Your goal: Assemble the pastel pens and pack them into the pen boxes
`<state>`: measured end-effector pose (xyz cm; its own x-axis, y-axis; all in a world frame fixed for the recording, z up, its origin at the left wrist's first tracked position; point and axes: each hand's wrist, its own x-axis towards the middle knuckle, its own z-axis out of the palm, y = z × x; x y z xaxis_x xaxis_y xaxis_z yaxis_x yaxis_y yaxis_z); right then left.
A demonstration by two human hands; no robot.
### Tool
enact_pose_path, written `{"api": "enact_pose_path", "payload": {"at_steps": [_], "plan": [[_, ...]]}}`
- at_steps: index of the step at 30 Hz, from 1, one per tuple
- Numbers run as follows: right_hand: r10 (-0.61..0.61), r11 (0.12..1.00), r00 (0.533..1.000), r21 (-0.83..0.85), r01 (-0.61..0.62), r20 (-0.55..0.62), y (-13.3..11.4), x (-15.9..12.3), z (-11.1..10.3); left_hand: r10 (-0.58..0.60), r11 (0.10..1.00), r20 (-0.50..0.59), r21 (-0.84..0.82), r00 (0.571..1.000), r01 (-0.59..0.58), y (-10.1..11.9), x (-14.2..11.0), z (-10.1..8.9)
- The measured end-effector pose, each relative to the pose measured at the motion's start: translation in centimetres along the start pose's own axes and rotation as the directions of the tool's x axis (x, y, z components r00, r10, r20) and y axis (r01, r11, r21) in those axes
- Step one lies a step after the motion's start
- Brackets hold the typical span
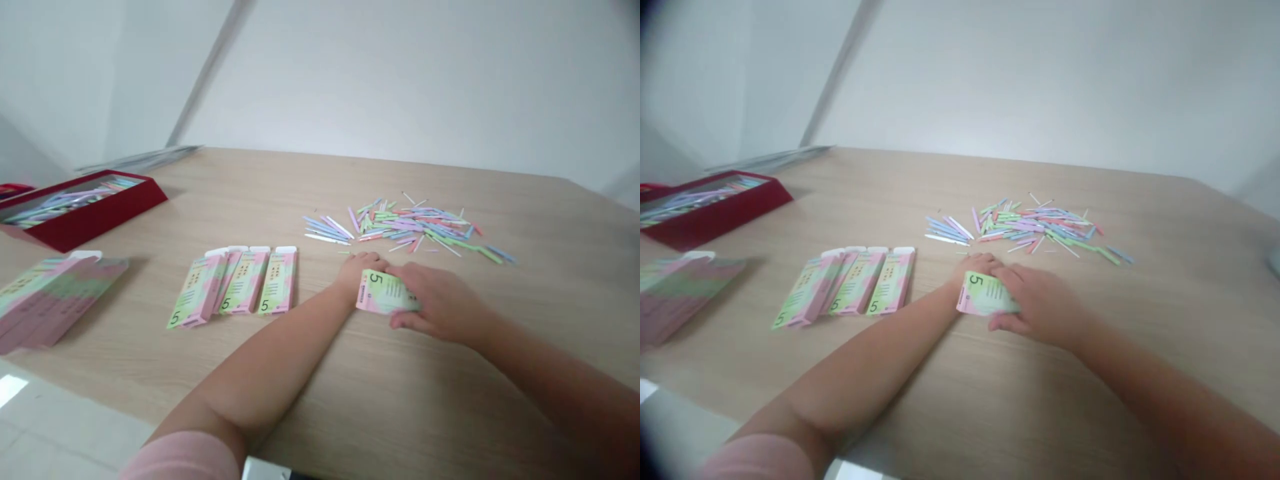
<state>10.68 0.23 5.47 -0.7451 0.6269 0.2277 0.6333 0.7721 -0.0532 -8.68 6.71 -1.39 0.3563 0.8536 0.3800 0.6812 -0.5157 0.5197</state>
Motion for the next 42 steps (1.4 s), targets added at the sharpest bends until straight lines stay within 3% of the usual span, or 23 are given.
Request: {"api": "enact_pose_path", "payload": {"at_steps": [3, 6, 11, 19, 27, 34, 38, 42], "plan": [[0.101, 0.989, 0.993, -0.111, -0.094, 0.056, 1.3, -5.8, 1.2, 0.046, 0.991, 0.074, 0.121, 0.996, -0.055, 0.4, -0.1, -0.3], [0.107, 0.985, 0.993, -0.142, -0.1, 0.045, 2.1, -8.1, 1.4, 0.038, 0.978, 0.089, 0.2, 0.995, -0.055, 0.4, 0.1, -0.7], [0.039, 0.981, 0.998, -0.193, -0.027, 0.058, 2.8, -8.3, 0.6, 0.031, 0.96, 0.098, 0.273, 0.995, -0.057, 0.3, 0.3, -0.9], [0.06, 0.974, 0.997, -0.219, -0.049, 0.042, 2.7, -8.3, 0.9, 0.052, 0.95, 0.085, 0.304, 0.995, -0.076, 0.0, 0.4, -0.6], [0.073, 0.979, 0.992, -0.198, -0.051, 0.107, 3.1, -8.8, -0.2, 0.08, 0.96, 0.088, 0.263, 0.993, -0.101, -0.5, 0.6, -0.3], [-0.025, 0.944, 1.0, -0.33, 0.018, -0.018, 3.3, -10.2, -1.1, 0.065, 0.955, 0.1, 0.282, 0.993, -0.091, -0.1, 0.6, -0.5], [-0.02, 0.909, 0.988, -0.414, -0.046, -0.153, 3.7, -10.6, -1.2, 0.061, 0.953, 0.112, 0.289, 0.992, -0.092, 0.1, 0.6, -0.6], [0.042, 0.944, 0.998, -0.325, -0.057, -0.055, 4.1, -9.9, -0.4, 0.044, 0.956, 0.119, 0.285, 0.992, -0.076, 0.3, 0.5, -0.7]]}}
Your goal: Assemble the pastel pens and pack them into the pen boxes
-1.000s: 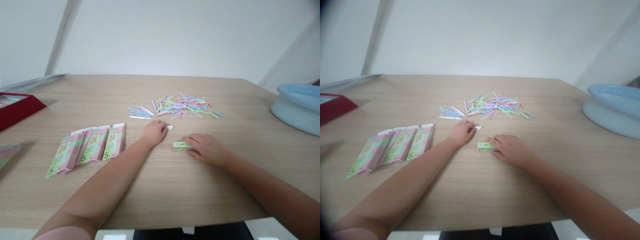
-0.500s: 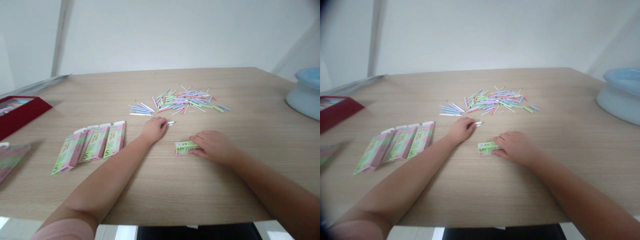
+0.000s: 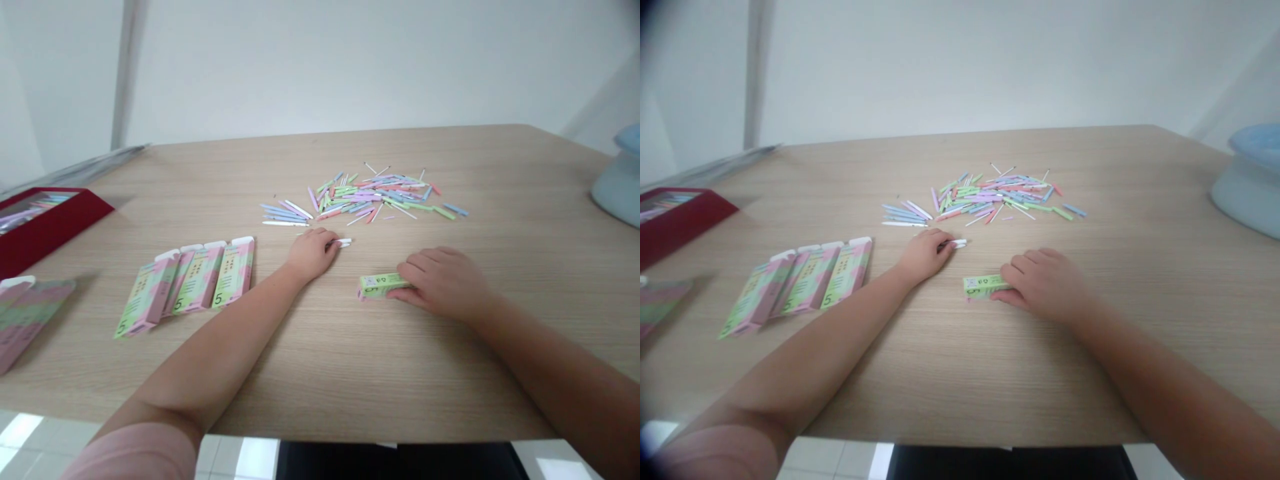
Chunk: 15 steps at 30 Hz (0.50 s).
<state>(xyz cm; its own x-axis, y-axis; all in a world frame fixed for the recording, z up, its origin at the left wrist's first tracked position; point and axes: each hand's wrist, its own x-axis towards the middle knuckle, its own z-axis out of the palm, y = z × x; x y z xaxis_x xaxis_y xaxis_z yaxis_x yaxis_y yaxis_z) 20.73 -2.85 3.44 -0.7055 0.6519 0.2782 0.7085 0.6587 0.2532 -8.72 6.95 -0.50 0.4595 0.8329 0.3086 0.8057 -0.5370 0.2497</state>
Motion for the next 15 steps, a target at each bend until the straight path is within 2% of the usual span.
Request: {"api": "enact_pose_path", "payload": {"at_steps": [2, 4, 15], "plan": [[0.01, 0.998, 0.995, 0.058, -0.016, 0.096, -0.2, 0.6, 0.6, -0.001, 1.0, 0.002, -0.001, 1.0, 0.001, 0.1, 0.0, 0.0], [0.028, 0.996, 0.989, 0.079, -0.039, 0.142, -0.4, 1.1, 0.9, -0.004, 1.0, 0.003, 0.003, 1.0, 0.004, 0.2, -0.1, 0.0], [-0.01, 0.995, 0.994, 0.099, 0.0, 0.107, -1.3, 1.1, 1.0, -0.003, 1.0, -0.001, 0.015, 1.0, 0.003, 0.0, -0.1, 0.2]]}}
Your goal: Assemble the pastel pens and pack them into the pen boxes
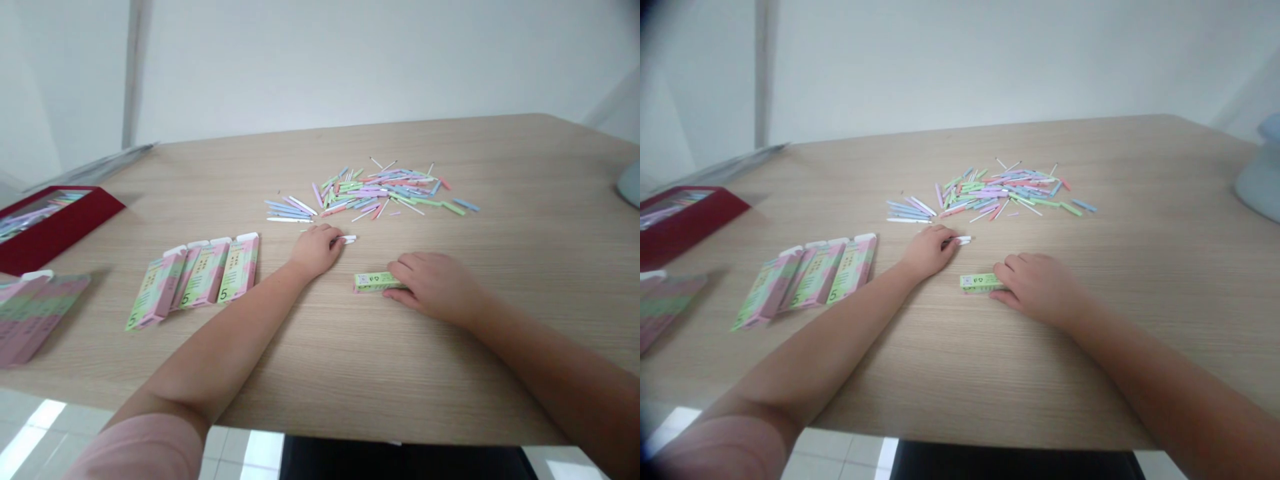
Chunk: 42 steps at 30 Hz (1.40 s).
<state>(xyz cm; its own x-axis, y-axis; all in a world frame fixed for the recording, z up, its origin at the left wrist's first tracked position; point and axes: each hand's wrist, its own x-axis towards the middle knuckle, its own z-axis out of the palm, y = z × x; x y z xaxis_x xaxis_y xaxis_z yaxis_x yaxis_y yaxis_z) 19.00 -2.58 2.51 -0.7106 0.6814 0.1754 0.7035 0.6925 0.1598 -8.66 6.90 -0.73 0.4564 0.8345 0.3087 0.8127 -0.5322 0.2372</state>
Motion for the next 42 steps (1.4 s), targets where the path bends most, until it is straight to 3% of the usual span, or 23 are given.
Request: {"api": "enact_pose_path", "payload": {"at_steps": [10, 15, 19, 26, 30, 35, 37, 42], "plan": [[-0.014, 0.998, 0.999, 0.056, 0.016, -0.041, -0.1, -0.2, 0.3, 0.054, 0.994, 0.083, 0.089, 0.995, -0.062, 1.0, -0.4, -0.8], [-0.074, 0.996, 0.985, 0.029, 0.079, -0.154, -0.2, -0.6, 0.7, 0.074, 0.991, 0.124, 0.102, 0.99, -0.087, 1.4, -0.4, -1.0], [-0.126, 0.991, 0.98, 0.022, 0.131, -0.153, -0.1, -0.6, 1.0, 0.065, 0.989, 0.124, 0.123, 0.99, -0.08, 1.2, -0.4, -1.2], [-0.014, 0.997, 0.976, 0.066, 0.029, -0.219, 0.2, -0.9, 1.3, 0.01, 0.989, 0.132, 0.146, 0.991, -0.03, -0.6, -0.2, -1.6], [0.065, 0.972, 0.98, 0.234, -0.02, -0.186, 0.0, -1.0, 1.3, 0.017, 0.99, 0.145, 0.134, 0.989, -0.036, -1.9, 0.2, -2.0], [0.323, 0.861, 0.942, 0.443, -0.249, -0.097, 0.5, 0.0, 1.8, 0.033, 0.993, 0.146, 0.106, 0.989, -0.049, -3.1, 0.5, -2.0], [0.303, 0.85, 0.952, 0.465, -0.247, -0.048, 1.0, 0.2, 1.8, 0.018, 0.994, 0.13, 0.108, 0.991, -0.033, -3.5, 0.5, -1.9], [0.079, 0.822, 0.995, 0.562, -0.095, 0.052, 1.6, -1.4, 0.5, -0.053, 0.99, 0.072, 0.136, 0.996, 0.042, -4.4, 0.4, -2.0]]}}
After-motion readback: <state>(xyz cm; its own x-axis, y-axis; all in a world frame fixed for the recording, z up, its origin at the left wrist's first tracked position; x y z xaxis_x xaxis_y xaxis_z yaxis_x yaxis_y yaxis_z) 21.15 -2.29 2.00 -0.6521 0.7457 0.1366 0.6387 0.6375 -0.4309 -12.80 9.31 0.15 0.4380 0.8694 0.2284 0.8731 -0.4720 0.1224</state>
